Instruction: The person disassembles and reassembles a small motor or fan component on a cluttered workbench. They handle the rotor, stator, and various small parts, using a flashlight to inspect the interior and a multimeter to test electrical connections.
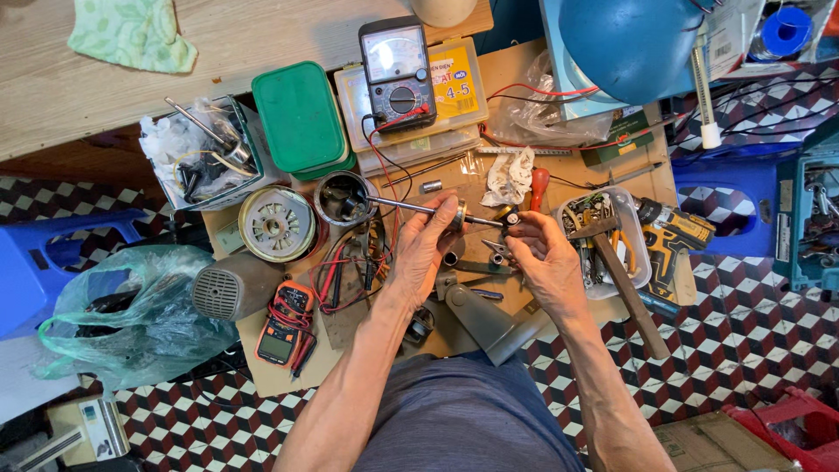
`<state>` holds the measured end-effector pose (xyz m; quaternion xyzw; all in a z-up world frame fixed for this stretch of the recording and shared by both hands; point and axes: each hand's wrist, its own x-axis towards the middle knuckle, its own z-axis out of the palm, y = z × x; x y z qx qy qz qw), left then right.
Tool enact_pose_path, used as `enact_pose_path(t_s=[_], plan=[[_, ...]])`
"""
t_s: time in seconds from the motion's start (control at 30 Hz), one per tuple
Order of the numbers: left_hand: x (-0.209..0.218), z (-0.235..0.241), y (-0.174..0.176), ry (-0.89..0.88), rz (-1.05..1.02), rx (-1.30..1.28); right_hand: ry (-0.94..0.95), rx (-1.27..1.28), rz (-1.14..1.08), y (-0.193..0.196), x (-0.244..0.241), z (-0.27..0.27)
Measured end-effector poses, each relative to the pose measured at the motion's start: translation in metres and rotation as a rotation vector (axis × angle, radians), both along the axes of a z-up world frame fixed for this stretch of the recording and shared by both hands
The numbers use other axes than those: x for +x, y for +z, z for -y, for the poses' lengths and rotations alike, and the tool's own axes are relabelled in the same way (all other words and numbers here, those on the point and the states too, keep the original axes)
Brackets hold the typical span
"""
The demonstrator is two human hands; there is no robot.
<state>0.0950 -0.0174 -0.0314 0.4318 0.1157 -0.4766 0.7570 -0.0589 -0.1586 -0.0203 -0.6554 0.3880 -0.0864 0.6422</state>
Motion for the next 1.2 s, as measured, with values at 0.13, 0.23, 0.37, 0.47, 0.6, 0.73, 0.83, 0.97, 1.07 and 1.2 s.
enact_pose_path(t_s=[0.13, 0.23, 0.37, 0.47, 0.6, 0.73, 0.83, 0.97, 1.07, 1.2], plan=[[0.004, -0.004, -0.002, 0.028, 0.038, 0.023, -0.034, 0.052, -0.046, -0.005, 0.003, 0.002], [0.006, -0.016, 0.003, 0.065, 0.072, 0.061, 0.007, -0.058, 0.006, -0.011, 0.009, 0.004], [0.009, -0.058, 0.014, 0.165, 0.096, 0.296, 0.138, -0.262, -0.131, -0.022, 0.031, 0.012], [0.008, -0.09, 0.019, 0.267, 0.125, 0.291, 0.216, -0.34, -0.16, -0.037, 0.064, 0.022], [0.001, -0.114, 0.019, 0.312, 0.122, 0.325, 0.269, -0.336, -0.173, -0.049, 0.09, 0.025], [-0.003, -0.111, 0.011, 0.336, 0.102, 0.329, 0.363, -0.391, -0.17, -0.048, 0.097, 0.016], [-0.002, -0.1, 0.009, 0.342, 0.109, 0.272, 0.337, -0.276, -0.261, -0.033, 0.095, 0.01], [0.003, -0.075, 0.007, 0.28, 0.102, 0.338, 0.353, -0.057, -0.088, -0.002, 0.079, -0.002], [0.005, -0.042, 0.008, 0.177, 0.136, 0.412, 0.504, -0.225, 0.235, 0.018, 0.066, -0.011], [-0.002, 0.007, 0.014, -0.037, 0.281, 0.315, 0.381, -0.394, 0.147, 0.021, 0.062, -0.015]])
